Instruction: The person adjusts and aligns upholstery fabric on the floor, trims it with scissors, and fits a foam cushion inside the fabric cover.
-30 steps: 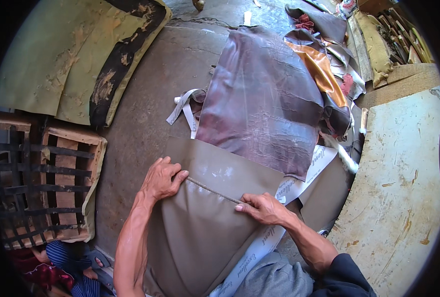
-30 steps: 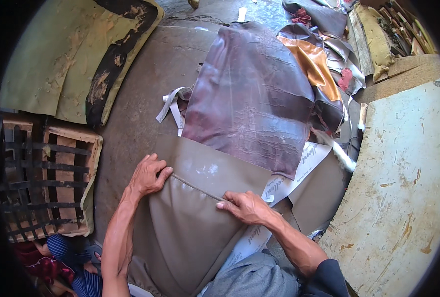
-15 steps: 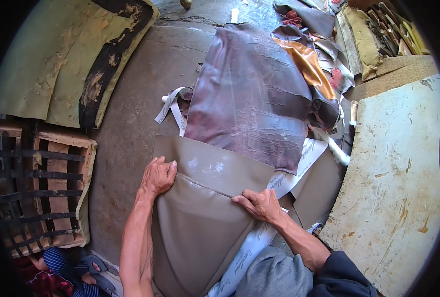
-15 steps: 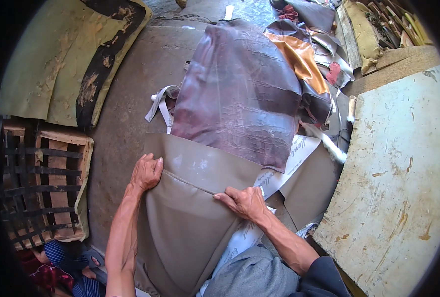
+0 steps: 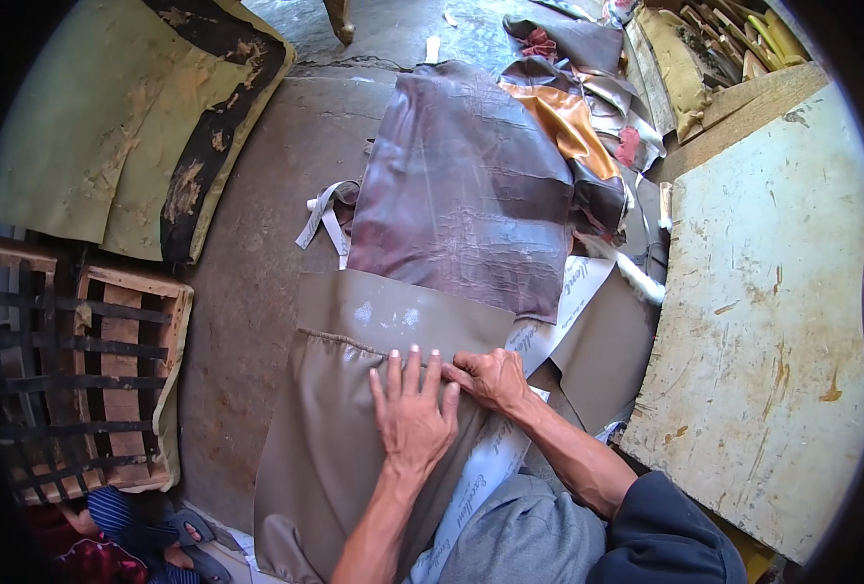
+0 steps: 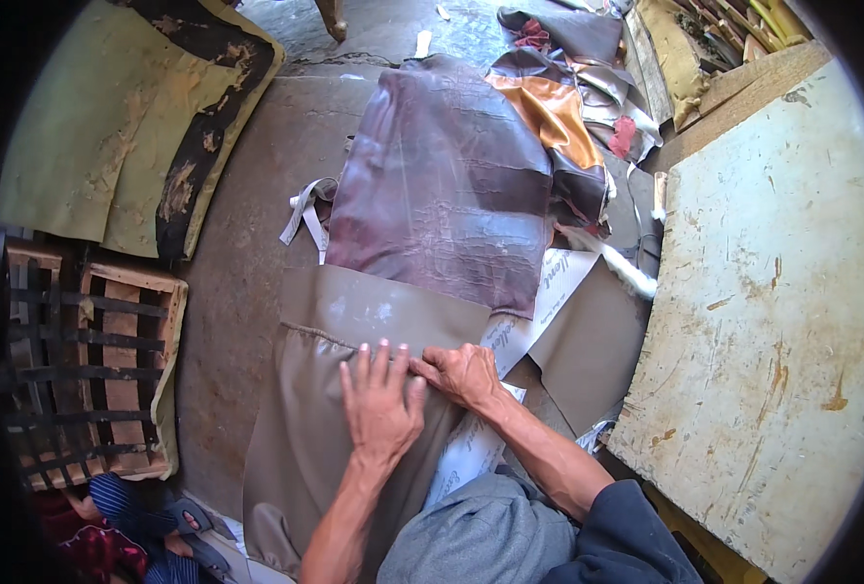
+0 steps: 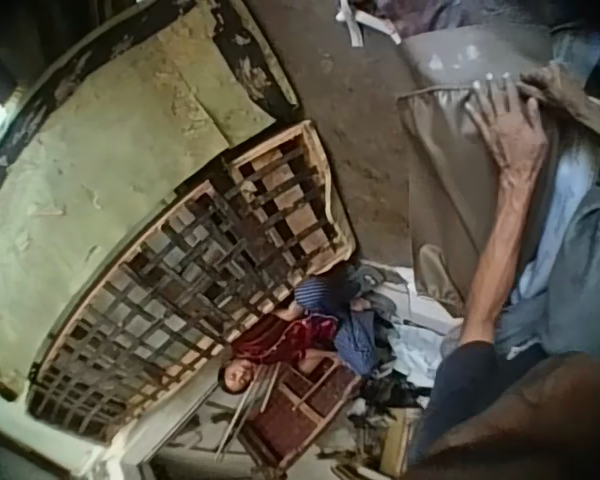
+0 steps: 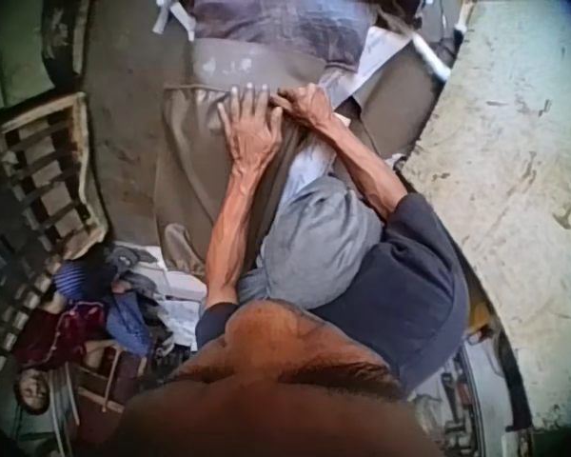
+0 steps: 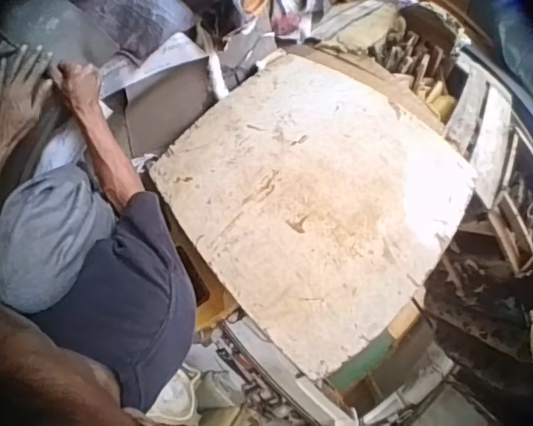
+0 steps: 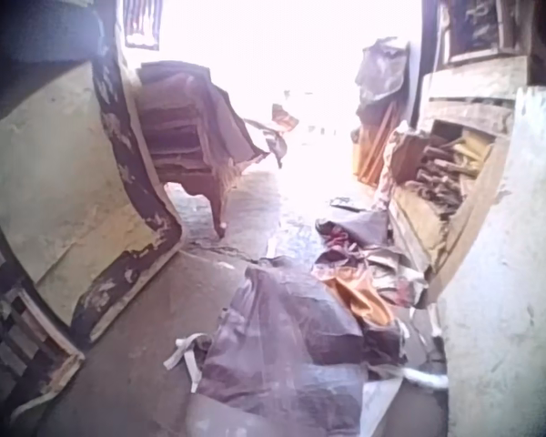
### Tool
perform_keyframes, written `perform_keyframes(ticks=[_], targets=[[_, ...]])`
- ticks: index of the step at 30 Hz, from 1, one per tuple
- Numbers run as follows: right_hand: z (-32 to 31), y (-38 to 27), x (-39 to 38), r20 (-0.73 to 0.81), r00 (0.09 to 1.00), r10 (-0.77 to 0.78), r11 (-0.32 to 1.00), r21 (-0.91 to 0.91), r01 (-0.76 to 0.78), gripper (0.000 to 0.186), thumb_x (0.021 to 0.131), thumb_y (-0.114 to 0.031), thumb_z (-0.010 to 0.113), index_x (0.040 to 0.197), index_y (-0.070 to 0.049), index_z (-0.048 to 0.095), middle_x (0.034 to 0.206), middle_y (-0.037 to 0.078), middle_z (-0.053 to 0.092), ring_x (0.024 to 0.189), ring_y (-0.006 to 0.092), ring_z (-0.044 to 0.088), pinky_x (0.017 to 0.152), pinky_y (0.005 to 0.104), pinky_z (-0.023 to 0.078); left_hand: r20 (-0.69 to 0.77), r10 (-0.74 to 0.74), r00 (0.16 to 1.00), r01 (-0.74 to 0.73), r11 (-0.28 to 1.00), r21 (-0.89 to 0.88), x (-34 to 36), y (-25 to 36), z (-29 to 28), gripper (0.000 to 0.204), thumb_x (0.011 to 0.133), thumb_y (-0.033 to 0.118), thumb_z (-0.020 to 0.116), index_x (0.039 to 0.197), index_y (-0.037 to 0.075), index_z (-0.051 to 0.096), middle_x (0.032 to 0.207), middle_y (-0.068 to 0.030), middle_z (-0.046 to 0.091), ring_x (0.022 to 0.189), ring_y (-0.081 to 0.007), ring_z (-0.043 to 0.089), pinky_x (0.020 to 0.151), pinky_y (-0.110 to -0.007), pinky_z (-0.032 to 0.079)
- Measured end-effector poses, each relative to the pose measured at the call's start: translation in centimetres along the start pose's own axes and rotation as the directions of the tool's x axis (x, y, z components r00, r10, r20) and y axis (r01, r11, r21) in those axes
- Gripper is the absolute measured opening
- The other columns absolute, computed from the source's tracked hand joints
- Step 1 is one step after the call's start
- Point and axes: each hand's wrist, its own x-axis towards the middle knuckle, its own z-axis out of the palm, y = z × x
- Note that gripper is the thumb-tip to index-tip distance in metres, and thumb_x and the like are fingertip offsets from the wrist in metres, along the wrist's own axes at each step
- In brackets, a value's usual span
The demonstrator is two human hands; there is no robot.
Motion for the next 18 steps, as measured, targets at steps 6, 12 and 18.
perform_keyframes(ticks=[6,12,18], targets=[[-4.0,0.4,-2.8,0.224,0.966,0.132,0.949,0.251,-0.188,0.048,0.088,-0.053,0.070,0.109,-0.009,0.067,0.080,0.016,0.069,0.077,0.0343,0.070,0.068,0.0428,0.053,0.092,-0.007,0.996,0.007,1.000,-0.004,-1.0,-0.1,2.9,0.072,0.095,0.054,0.051,0.153,0.012,0.042,0.159,-0.0138,0.035,0.150,-0.0366,0.023,0.121,-0.061,0.011],[-5.3,5.8,-6.0,0.311,0.921,0.235,0.878,0.339,-0.338,0.039,0.089,-0.037,0.074,0.112,-0.005,0.069,0.078,0.012,0.066,0.071,0.0215,0.062,0.068,0.0365,0.050,0.077,-0.039,0.996,0.042,0.998,-0.043,-0.8,0.5,2.7,0.081,0.090,0.061,0.056,0.151,0.009,0.044,0.158,-0.0143,0.036,0.151,-0.0353,0.020,0.122,-0.060,0.006],[-5.5,5.7,-6.4,0.221,0.944,0.244,0.882,0.354,-0.311,0.027,0.094,-0.028,0.069,0.101,-0.002,0.067,0.083,0.013,0.068,0.075,0.0234,0.065,0.071,0.0370,0.051,0.119,-0.060,0.991,0.063,0.998,-0.015,-0.9,1.0,2.6,0.081,0.092,0.062,0.051,0.153,0.010,0.041,0.161,-0.0132,0.033,0.153,-0.0336,0.017,0.123,-0.058,0.004]])
